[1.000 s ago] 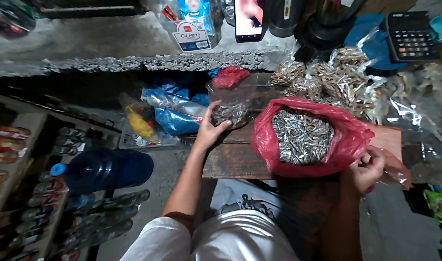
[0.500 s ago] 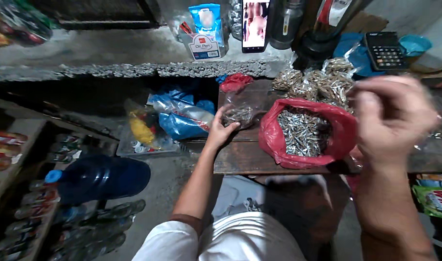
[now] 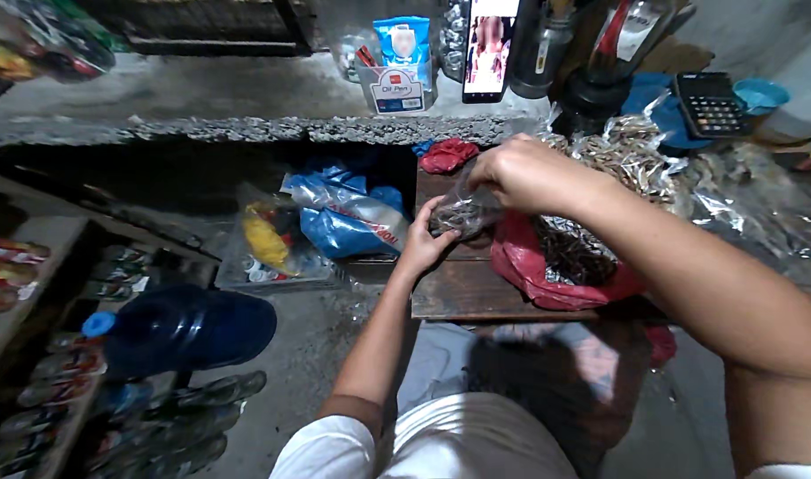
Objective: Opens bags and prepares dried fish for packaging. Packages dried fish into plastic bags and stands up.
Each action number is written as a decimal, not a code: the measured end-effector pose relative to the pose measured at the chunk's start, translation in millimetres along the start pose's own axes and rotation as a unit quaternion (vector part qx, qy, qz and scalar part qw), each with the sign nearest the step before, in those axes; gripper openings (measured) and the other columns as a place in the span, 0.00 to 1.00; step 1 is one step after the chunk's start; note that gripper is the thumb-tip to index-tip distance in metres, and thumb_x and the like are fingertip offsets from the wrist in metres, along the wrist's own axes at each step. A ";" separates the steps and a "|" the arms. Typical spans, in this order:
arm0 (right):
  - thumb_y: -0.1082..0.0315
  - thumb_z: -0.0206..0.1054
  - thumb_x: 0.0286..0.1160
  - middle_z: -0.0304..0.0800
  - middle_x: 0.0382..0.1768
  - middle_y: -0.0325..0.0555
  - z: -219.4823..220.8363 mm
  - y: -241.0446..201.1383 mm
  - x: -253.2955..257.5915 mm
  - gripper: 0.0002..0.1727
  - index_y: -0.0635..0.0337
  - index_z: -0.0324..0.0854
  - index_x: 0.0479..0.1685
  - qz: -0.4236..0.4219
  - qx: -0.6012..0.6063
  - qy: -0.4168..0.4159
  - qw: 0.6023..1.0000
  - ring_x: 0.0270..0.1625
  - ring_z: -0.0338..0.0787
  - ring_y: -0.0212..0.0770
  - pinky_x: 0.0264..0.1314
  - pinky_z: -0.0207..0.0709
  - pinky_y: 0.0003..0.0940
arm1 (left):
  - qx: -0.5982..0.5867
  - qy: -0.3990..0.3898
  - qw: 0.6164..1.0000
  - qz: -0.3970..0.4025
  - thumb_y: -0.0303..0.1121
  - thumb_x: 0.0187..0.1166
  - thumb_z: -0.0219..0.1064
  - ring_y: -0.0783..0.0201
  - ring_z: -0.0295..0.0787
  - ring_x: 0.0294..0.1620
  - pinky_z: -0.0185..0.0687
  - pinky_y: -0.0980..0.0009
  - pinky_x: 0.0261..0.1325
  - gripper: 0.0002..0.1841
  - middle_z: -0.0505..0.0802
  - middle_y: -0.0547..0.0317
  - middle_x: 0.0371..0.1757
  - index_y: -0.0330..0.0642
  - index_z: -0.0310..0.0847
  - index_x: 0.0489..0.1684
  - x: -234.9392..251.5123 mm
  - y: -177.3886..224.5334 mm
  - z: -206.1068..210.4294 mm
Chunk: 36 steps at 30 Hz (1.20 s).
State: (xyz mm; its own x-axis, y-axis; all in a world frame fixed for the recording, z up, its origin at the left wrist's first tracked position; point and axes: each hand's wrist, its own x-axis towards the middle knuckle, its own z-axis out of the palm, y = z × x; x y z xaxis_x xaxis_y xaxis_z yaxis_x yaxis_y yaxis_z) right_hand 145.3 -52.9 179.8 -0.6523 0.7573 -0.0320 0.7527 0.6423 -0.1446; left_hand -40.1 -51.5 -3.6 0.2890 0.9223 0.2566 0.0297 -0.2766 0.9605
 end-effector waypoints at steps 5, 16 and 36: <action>0.58 0.75 0.76 0.91 0.57 0.63 -5.6 -3.5 7.6 0.26 0.53 0.82 0.74 0.102 0.039 -0.097 0.989 0.62 0.88 0.68 0.67 0.70 0.75 | 0.006 -0.004 1.000 0.011 0.21 0.70 0.75 0.65 0.84 0.68 0.80 0.68 0.72 0.36 0.83 0.42 0.73 0.30 0.64 0.82 0.4 -4.7 -1.1; 0.54 0.78 0.72 0.90 0.52 0.62 -40.4 3.9 35.6 0.31 0.52 0.81 0.76 0.125 0.068 -0.146 0.979 0.47 0.89 0.60 0.51 0.79 0.63 | 0.042 0.002 0.999 0.015 0.23 0.69 0.77 0.58 0.81 0.73 0.75 0.63 0.77 0.42 0.80 0.38 0.76 0.31 0.58 0.86 3.6 -7.6 2.6; 0.58 0.81 0.69 0.87 0.60 0.66 28.7 35.8 -129.2 0.27 0.59 0.86 0.67 0.255 0.042 -0.053 0.965 0.63 0.86 0.71 0.61 0.74 0.76 | 0.037 -0.024 0.998 -0.036 0.23 0.69 0.76 0.66 0.87 0.64 0.82 0.69 0.70 0.36 0.87 0.43 0.67 0.30 0.67 0.80 7.0 -5.6 0.5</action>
State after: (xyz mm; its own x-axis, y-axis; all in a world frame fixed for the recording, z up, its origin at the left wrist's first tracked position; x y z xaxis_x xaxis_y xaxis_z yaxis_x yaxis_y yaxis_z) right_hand 254.0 -131.2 150.4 -0.2076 0.9530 -0.2208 0.9713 0.1740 -0.1622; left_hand -37.7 -43.6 -7.2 0.3290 0.9272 0.1792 0.1220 -0.2299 0.9655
